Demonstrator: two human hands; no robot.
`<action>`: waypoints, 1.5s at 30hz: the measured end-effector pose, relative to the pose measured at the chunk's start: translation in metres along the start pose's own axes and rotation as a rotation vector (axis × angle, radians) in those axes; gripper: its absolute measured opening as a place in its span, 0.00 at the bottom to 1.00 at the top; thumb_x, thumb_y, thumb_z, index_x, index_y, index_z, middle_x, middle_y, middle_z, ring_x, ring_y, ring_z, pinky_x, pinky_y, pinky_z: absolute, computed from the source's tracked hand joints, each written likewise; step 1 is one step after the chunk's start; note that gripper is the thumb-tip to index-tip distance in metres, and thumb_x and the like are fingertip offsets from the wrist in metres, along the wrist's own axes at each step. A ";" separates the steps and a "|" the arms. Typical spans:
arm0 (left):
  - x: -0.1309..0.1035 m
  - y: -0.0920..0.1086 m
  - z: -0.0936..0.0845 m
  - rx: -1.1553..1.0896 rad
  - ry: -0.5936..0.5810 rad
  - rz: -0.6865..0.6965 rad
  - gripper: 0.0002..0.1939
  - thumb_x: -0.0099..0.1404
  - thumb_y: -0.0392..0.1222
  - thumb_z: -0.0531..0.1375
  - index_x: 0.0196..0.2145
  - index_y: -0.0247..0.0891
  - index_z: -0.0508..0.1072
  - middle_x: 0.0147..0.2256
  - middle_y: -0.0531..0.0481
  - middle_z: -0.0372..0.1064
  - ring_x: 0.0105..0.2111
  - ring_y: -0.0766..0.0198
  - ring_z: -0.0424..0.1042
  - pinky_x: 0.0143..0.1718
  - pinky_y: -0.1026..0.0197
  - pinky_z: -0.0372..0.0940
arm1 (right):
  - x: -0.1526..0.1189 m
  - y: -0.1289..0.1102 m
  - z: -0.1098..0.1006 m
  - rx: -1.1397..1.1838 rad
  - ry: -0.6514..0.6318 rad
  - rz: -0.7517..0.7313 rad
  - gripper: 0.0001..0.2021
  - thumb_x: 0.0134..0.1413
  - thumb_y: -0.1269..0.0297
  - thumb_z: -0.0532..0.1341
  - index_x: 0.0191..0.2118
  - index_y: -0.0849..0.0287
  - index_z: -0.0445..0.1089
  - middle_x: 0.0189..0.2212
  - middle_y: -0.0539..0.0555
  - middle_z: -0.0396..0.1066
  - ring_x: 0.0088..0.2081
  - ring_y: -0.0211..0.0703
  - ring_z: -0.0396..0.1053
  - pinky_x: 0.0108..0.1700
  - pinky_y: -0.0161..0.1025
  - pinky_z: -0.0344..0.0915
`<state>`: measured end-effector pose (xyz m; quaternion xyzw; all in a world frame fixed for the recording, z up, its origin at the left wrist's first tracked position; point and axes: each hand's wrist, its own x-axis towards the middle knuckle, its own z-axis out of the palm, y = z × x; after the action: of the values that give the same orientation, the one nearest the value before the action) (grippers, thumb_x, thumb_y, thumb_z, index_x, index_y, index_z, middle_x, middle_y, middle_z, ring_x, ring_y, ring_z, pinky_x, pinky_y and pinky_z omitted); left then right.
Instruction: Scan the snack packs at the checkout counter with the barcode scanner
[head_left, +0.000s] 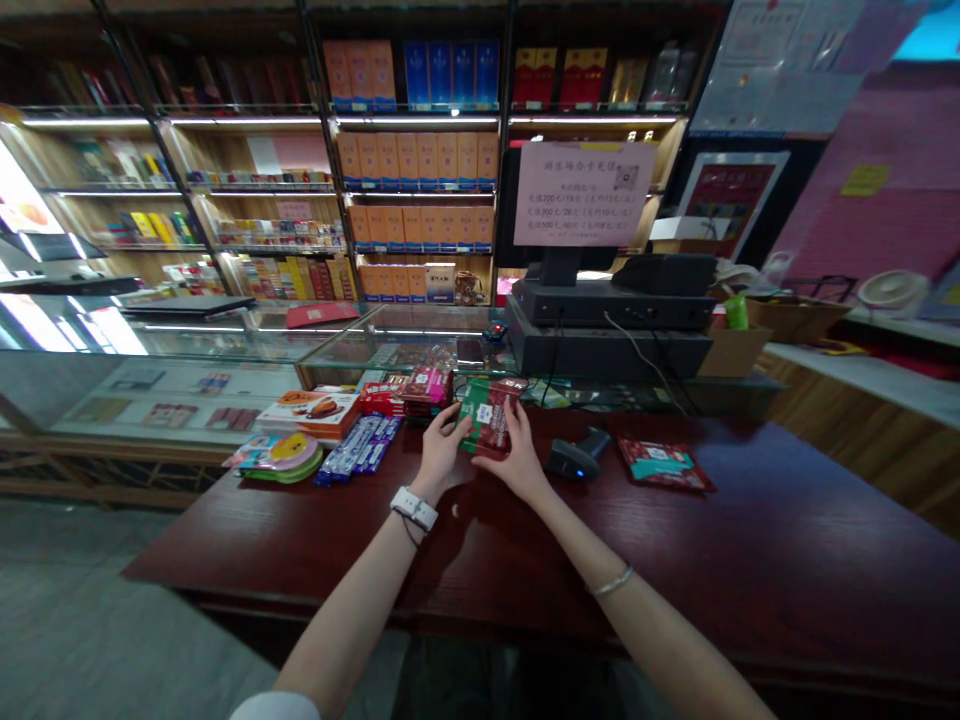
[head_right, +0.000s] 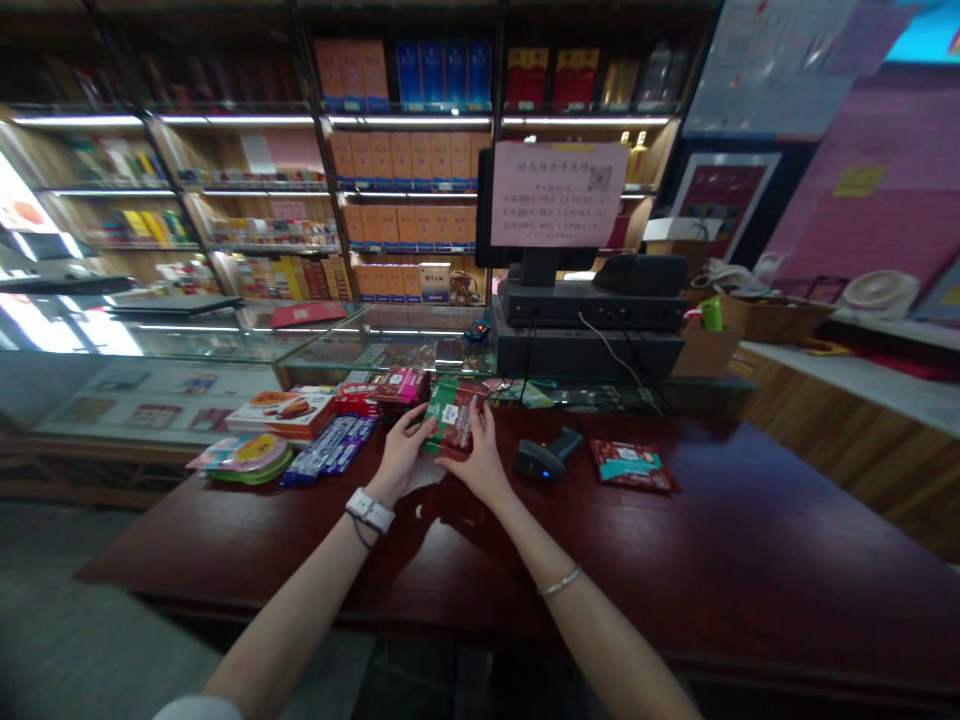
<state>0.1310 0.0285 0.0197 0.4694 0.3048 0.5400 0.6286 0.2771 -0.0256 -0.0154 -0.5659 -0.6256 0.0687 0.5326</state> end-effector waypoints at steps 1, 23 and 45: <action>-0.003 0.004 -0.006 0.001 -0.005 0.000 0.37 0.46 0.50 0.73 0.52 0.35 0.71 0.33 0.47 0.77 0.33 0.62 0.76 0.39 0.59 0.71 | -0.002 -0.003 0.003 0.002 -0.004 -0.004 0.54 0.41 0.54 0.73 0.70 0.43 0.41 0.70 0.58 0.36 0.70 0.61 0.42 0.68 0.60 0.46; -0.012 0.006 -0.129 0.759 0.007 -0.035 0.26 0.55 0.33 0.67 0.52 0.33 0.68 0.41 0.45 0.74 0.43 0.57 0.74 0.52 0.51 0.67 | -0.016 -0.042 0.098 -0.274 -0.527 0.157 0.31 0.50 0.52 0.66 0.60 0.52 0.61 0.64 0.61 0.58 0.66 0.56 0.53 0.65 0.65 0.43; -0.095 0.018 -0.116 1.901 -0.218 0.246 0.28 0.74 0.50 0.40 0.67 0.41 0.54 0.67 0.49 0.50 0.67 0.51 0.50 0.65 0.41 0.50 | -0.051 -0.089 0.072 -0.699 -0.733 0.043 0.34 0.66 0.45 0.43 0.70 0.61 0.44 0.71 0.58 0.37 0.69 0.69 0.41 0.66 0.69 0.41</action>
<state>-0.0014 -0.0331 -0.0184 0.8585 0.5034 0.0834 -0.0503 0.1564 -0.0594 -0.0150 -0.6616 -0.7454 0.0602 0.0553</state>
